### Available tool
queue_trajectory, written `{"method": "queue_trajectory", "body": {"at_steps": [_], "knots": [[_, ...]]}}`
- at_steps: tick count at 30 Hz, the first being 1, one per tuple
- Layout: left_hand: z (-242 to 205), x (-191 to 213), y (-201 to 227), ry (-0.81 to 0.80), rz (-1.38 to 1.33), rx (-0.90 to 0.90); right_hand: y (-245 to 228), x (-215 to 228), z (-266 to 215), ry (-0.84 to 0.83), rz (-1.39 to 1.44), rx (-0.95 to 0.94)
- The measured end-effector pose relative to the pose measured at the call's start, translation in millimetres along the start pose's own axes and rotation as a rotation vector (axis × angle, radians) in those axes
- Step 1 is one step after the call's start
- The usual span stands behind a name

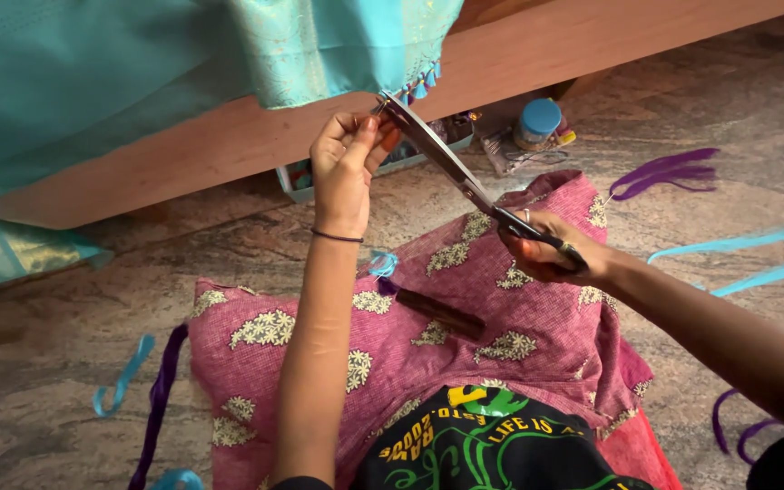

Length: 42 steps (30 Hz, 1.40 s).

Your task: The recorder is sewing decorative tassels onto the edge of a blue fabric garment.

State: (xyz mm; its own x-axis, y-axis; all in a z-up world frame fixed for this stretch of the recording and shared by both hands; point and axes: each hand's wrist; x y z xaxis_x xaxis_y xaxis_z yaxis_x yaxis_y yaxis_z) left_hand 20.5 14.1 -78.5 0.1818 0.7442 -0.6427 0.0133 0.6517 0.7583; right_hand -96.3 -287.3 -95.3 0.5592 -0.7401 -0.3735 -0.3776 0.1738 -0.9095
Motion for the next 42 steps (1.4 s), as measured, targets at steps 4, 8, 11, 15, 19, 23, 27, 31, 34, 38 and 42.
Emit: {"method": "queue_trajectory", "body": {"at_steps": [4, 8, 11, 15, 19, 23, 27, 31, 34, 38, 42], "knots": [[0.3, -0.3, -0.4, 0.029, 0.009, 0.017, 0.6, 6.1, -0.4, 0.039, -0.073, -0.028], [1.0, -1.2, 0.6, 0.029, 0.029, 0.019, -3.4, 4.1, 0.2, 0.081, -0.234, -0.084], [6.1, 6.8, -8.7, 0.055, 0.068, 0.005, 1.7, 3.8, -0.6, 0.086, -0.215, -0.097], [27.0, 32.2, -27.0, 0.249, 0.243, 0.018, 18.4, 13.9, -9.4, 0.094, -0.230, -0.089], [38.5, 60.2, -21.8, 0.528, 1.071, -0.133, 29.5, 21.9, -25.6, 0.087, -0.168, -0.107], [48.9, 59.3, -21.8, 0.271, 1.142, -0.433, 31.2, 28.3, -33.7, 0.126, -0.237, -0.182], [53.4, 22.1, -19.5, 0.093, 0.494, -0.146, 20.3, 46.6, -33.0, 0.192, -0.487, -0.252], [64.2, 32.3, -38.3, 0.182, 0.560, -0.124, -9.9, 65.3, -23.0, 0.227, -0.712, -0.254], [63.8, 37.8, -45.3, 0.111, 0.391, -0.105, -40.7, 73.8, -17.6, 0.210, -0.853, -0.218], [58.1, 27.4, -32.7, 0.028, 0.362, -0.086, -79.1, 71.9, -6.7, 0.117, -0.945, 0.037], [55.6, 24.5, -42.8, 0.123, 0.529, -0.023, -99.2, 85.6, -2.6, 0.169, -1.255, -0.075]]}}
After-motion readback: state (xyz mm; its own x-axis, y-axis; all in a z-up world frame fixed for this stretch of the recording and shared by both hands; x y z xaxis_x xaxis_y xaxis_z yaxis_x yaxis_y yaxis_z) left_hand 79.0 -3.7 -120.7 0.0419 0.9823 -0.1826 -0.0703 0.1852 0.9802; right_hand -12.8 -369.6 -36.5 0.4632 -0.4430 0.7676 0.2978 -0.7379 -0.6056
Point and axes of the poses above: each hand's wrist, its own z-axis towards the middle knuckle, its own x-axis out of the back of the hand, y = z × x, and after that the axes turned 2 degrees about x, right-handed
